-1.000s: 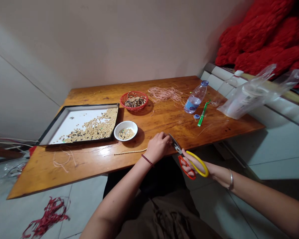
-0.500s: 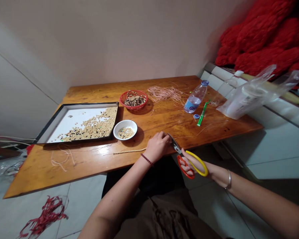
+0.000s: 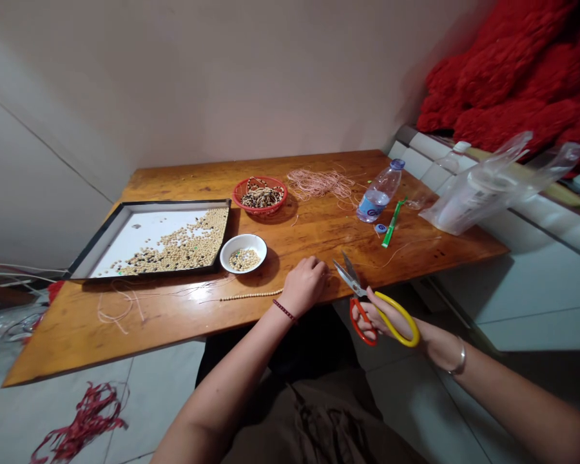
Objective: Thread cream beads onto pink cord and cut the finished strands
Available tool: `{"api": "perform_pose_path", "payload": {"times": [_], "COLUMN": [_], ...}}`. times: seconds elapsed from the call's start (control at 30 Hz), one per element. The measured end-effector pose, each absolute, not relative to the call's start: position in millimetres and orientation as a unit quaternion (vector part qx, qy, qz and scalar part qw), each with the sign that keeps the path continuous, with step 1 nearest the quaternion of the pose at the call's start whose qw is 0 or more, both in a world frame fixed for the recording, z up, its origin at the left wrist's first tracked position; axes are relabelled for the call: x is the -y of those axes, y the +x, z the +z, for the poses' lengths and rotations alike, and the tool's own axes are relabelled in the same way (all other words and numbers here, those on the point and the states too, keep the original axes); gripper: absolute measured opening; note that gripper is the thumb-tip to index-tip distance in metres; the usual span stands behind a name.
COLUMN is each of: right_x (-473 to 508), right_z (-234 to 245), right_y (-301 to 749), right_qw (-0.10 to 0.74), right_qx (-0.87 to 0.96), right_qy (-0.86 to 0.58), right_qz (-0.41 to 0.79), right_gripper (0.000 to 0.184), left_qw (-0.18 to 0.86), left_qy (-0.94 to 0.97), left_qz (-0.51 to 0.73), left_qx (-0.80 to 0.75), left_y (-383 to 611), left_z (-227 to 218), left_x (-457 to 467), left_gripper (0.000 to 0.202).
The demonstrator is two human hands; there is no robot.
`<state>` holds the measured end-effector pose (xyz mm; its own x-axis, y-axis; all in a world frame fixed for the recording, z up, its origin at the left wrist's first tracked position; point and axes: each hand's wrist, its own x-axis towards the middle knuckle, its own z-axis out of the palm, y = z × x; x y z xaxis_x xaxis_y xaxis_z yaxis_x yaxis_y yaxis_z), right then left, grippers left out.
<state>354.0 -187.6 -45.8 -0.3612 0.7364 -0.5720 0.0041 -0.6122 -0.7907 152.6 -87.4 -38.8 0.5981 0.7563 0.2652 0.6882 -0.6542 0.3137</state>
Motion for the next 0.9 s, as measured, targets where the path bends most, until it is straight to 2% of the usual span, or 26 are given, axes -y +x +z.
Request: {"api": "perform_pose_path", "payload": {"times": [0.07,0.13,0.27,0.37,0.5,0.63,0.77,0.9], "right_x": [185.9,175.7,123.6,71.5,24.7,15.3,17.3,19.5], "right_z": [-31.6,-12.6,18.9,19.8,2.2,-10.4,-14.3,-12.5], "right_y": [360.6,367.6,368.5,354.1,335.3,329.3,327.8,330.0], "right_qw": [0.264,0.263,0.146,0.075,0.021,0.026,0.026,0.016], "right_qx": [0.425,0.496,0.615,0.601,0.598,0.604,0.614,0.622], "right_qy": [-0.552,-0.638,-0.764,-0.796,-0.801,-0.797,-0.789,-0.783], "right_qz": [0.666,0.527,0.126,-0.009,-0.013,-0.010,-0.008,-0.002], "right_gripper": [0.067,0.066,0.058,0.060,0.056,0.050,0.051,0.052], "left_qw": [0.076,0.063,0.043,0.030,0.028,0.025,0.006,-0.011], "left_qy": [0.885,0.881,0.867,0.852,0.850,0.826,0.792,0.769], "left_qz": [0.192,0.194,0.210,0.234,0.232,0.231,0.210,0.172], "left_qx": [-0.417,-0.426,-0.451,-0.467,-0.471,-0.513,-0.573,-0.615], "left_y": [153.2,154.4,154.2,143.9,111.8,70.0,27.0,-14.7], "left_z": [-39.8,-40.8,-38.4,-30.6,-14.8,1.6,13.8,16.3], "left_x": [87.1,86.8,90.3,100.3,119.7,134.3,137.9,133.6], "left_gripper": [0.022,0.024,0.028,0.032,0.031,0.030,0.023,0.026]}}
